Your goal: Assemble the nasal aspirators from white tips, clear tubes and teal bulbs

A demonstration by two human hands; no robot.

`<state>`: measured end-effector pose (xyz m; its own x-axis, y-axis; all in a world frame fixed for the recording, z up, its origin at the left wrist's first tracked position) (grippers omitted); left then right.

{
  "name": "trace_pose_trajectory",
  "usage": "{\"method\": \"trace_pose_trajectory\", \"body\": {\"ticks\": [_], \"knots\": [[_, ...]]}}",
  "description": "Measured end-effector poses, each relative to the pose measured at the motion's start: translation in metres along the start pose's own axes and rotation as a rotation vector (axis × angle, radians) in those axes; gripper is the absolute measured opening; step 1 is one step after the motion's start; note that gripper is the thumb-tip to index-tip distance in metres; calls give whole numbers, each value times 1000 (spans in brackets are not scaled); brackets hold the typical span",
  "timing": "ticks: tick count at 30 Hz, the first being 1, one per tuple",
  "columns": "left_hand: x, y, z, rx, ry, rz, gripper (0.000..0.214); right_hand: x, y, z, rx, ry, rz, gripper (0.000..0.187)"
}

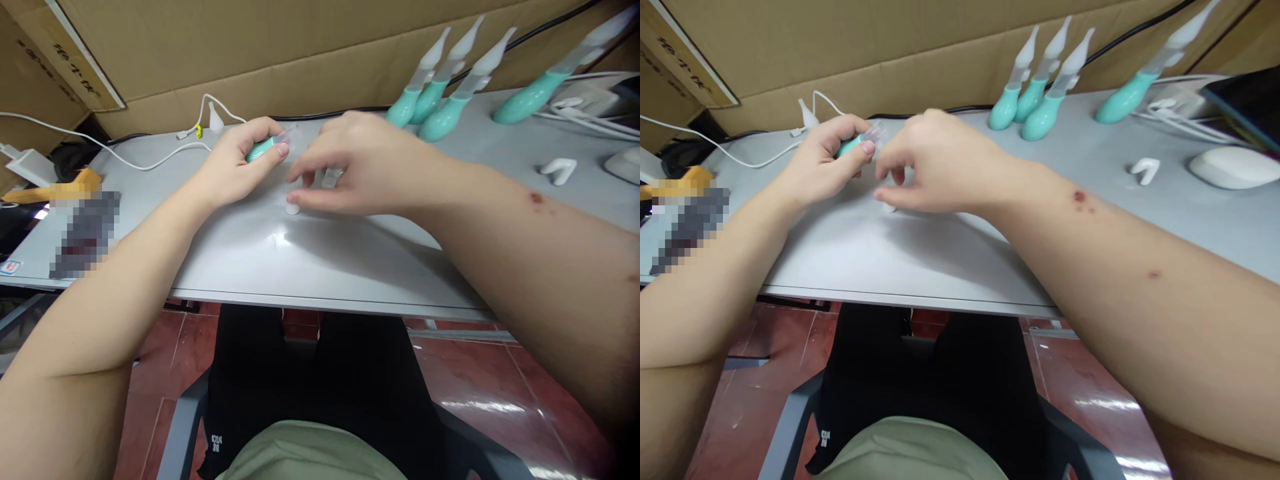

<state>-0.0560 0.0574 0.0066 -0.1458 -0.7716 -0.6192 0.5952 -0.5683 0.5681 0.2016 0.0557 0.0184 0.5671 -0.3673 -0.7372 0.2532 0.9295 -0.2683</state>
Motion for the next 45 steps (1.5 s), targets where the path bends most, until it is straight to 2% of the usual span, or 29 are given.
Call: {"method": "trace_pose_trajectory", "body": {"ticks": [2, 4, 8, 10, 13, 15, 17, 21, 28, 33, 39, 45], "knots": [[0, -2, -1, 16, -14, -13, 24, 3, 8, -11, -32, -108, 21, 10], [0, -3, -1, 22, -27, -16, 31, 5, 13, -16, -68, -141, 16, 14], [-1, -2, 1, 11, -42, -22, 40, 2, 11, -6, -165, -77, -68, 14], [-1, -1, 3, -5, -55, -28, 36, -3, 9, 6, -220, 37, -132, 18], [-1, 0, 5, -4, -83, -25, 27, -10, 13, 18, -289, 326, -208, 24], [-1, 0, 6, 5, -95, -25, 27, -13, 21, 19, -322, 479, -236, 26], [0, 0, 6, 7, -104, -38, 30, -14, 30, 14, -324, 525, -267, 27], [1, 2, 5, 8, -125, -58, 36, -13, 36, 6, -280, 480, -306, 21], [0, 4, 6, 22, -133, -63, 52, -5, 29, 8, -315, 439, -266, 18], [2, 0, 3, 8, -118, -77, 48, -8, 22, 10, -278, 367, -327, 41], [3, -4, -1, -32, -98, -122, 41, -12, 19, 10, -305, 332, -349, 55], [3, 2, 4, -40, -107, -122, 51, -10, 19, 9, -273, 346, -372, 54]]}}
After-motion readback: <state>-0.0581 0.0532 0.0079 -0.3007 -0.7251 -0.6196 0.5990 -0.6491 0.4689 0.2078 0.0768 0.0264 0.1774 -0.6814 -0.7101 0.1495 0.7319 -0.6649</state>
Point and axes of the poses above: each hand's wrist, its own x-axis away from the middle knuckle, its own z-axis out of the back of the hand, y = z × x, the point moved 2 cm from there along -x, towards the middle knuckle, and after that the axes turned 13 degrees about y, right-handed, at the moved point
